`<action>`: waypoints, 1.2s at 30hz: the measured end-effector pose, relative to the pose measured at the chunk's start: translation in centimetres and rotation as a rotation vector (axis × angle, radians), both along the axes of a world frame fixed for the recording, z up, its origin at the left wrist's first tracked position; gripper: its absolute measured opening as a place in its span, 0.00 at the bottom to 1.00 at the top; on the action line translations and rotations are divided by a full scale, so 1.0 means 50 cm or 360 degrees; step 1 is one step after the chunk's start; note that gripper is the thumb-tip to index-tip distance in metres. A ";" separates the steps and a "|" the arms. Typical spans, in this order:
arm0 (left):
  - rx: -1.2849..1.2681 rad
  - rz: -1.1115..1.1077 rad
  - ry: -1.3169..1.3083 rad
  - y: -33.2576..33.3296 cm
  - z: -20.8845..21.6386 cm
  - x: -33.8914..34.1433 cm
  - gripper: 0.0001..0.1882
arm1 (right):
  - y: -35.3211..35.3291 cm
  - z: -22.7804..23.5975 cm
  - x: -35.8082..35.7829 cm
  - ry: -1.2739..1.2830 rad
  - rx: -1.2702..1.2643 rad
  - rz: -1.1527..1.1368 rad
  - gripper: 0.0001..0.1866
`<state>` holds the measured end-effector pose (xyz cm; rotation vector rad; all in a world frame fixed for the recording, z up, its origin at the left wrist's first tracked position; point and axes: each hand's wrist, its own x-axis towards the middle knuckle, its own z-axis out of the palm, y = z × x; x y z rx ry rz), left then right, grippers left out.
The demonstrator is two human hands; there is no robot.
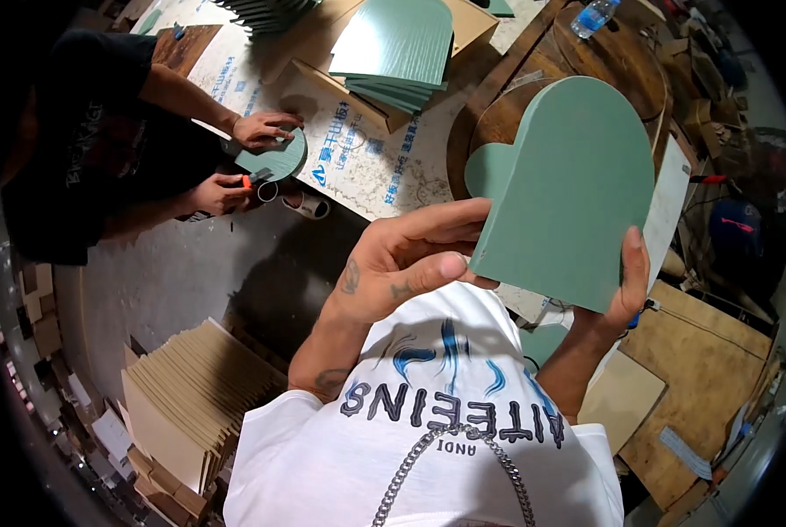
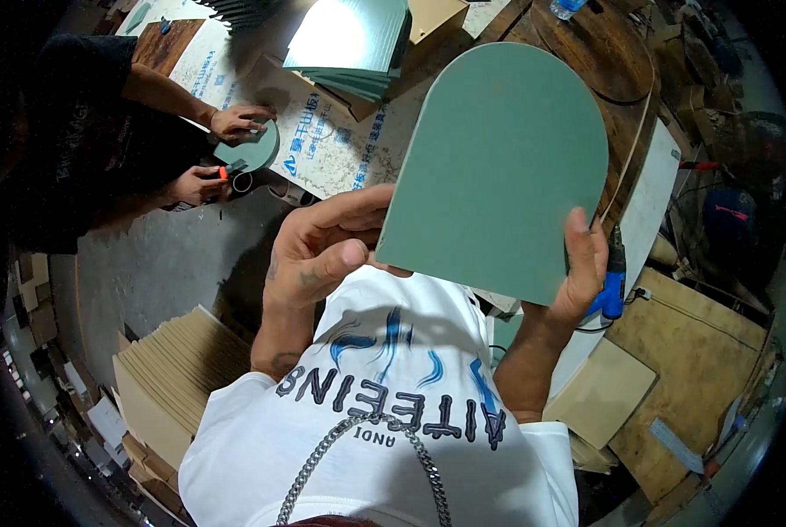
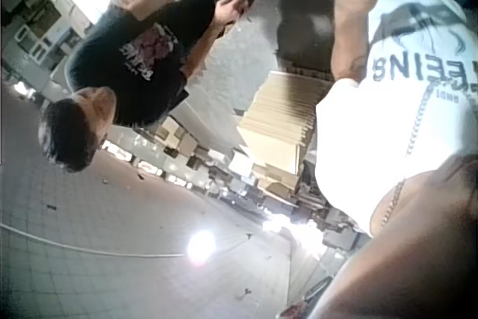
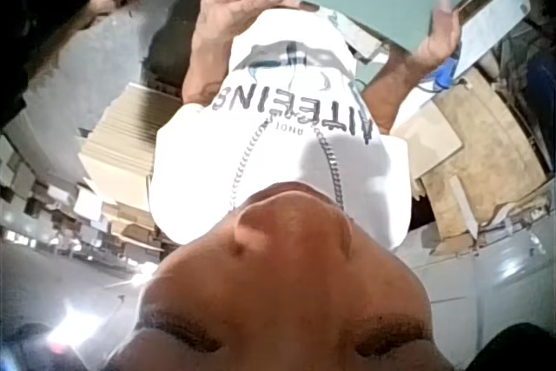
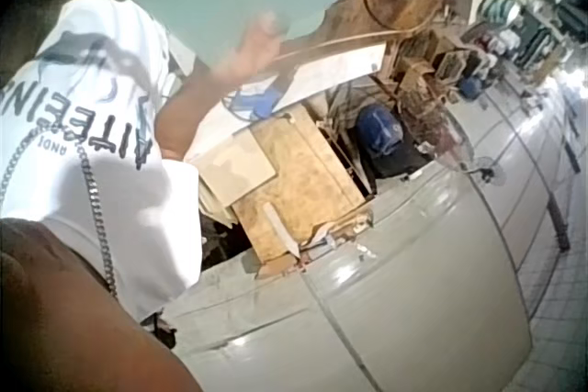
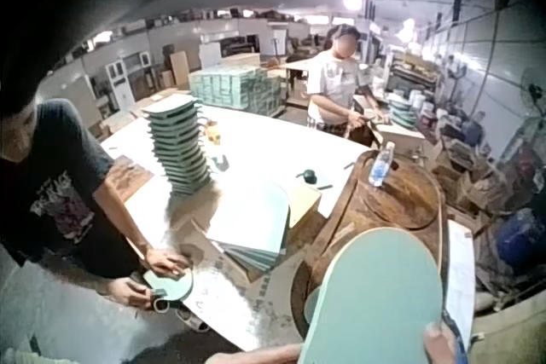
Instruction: The person uses a heat gun to soften a light-green semi-circular plastic part, then bends it into a curved shape and places it on a stack. The person repeats this process for multiple parts, handling them one at a time.
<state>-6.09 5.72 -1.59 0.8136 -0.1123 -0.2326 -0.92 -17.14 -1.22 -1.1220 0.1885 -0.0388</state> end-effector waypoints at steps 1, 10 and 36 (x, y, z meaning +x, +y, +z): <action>0.0055 0.0027 -0.0018 -0.002 0.009 0.001 0.30 | 0.002 0.007 -0.002 -0.0014 -0.0038 -0.0008 0.17; 0.0814 0.0618 -0.0308 -0.023 0.007 -0.021 0.22 | 0.017 -0.003 -0.025 0.0080 -0.0076 -0.0234 0.15; 0.1194 0.0696 -0.1095 0.020 0.083 -0.033 0.24 | 0.163 -0.049 -0.066 0.0774 0.1054 0.1341 0.33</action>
